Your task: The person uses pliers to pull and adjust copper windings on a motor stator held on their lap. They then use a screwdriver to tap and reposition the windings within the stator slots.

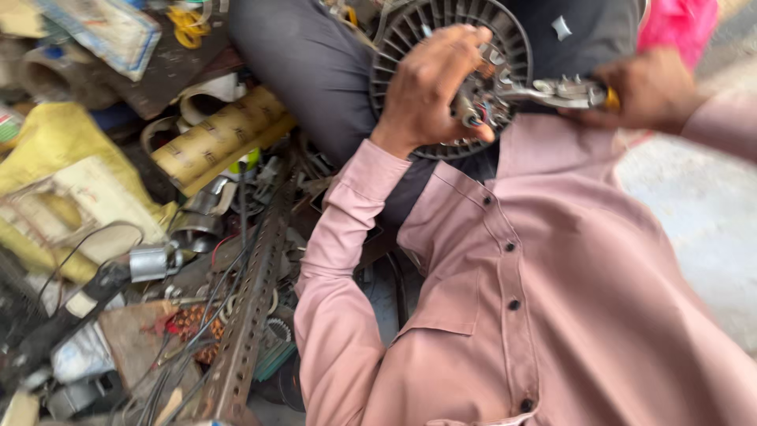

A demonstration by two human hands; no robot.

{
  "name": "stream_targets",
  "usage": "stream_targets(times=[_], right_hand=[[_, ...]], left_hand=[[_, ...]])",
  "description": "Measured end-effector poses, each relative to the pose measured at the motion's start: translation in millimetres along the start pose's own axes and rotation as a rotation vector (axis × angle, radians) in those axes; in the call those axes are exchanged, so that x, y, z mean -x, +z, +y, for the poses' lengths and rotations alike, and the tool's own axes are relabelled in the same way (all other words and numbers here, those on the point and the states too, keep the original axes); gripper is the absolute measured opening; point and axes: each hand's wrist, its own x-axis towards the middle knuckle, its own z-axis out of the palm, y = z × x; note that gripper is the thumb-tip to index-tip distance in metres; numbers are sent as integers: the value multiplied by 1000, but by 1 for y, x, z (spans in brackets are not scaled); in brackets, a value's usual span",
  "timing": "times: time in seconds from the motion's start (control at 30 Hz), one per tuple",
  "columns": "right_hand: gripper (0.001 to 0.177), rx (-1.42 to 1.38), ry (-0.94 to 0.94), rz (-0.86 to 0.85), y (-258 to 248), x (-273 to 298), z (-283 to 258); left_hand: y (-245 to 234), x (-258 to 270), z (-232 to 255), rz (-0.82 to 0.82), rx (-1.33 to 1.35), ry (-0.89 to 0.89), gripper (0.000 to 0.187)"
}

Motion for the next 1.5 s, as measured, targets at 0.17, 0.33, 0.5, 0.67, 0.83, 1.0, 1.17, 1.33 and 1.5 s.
stream_targets(times=[0.17, 0.33, 0.5, 0.67, 0.83, 1.0, 1.17, 1.33, 1.5], right_hand=[[48, -263, -146, 121, 1, 30, -9], [43, -137, -283, 182, -23, 48, -15], [46, -106, -253, 189, -32, 56, -13], [46, -28, -194, 142, -37, 55, -3], [46, 30, -178, -16, -41, 41, 5], [50, 156, -216, -130, -51, 13, 12], [52, 216, -218, -70, -68, 12, -7], [48, 196, -153, -110, -85, 31, -36], [48, 117, -234, -43, -85, 28, -23]], left_hand=[[-6, -6, -1, -66, 45, 10, 104], [-15, -15, -5, -130, 74, 41, 95], [-7, 2, 10, -41, -187, -110, 105], [7, 18, 16, 39, -94, -244, 110], [9, 19, 12, 66, -70, -252, 109], [11, 17, 9, 103, -50, -207, 105], [6, 14, 8, 100, -35, -204, 100], [2, 8, 2, 57, -53, -142, 100], [3, 8, 5, 74, -87, -93, 100]])
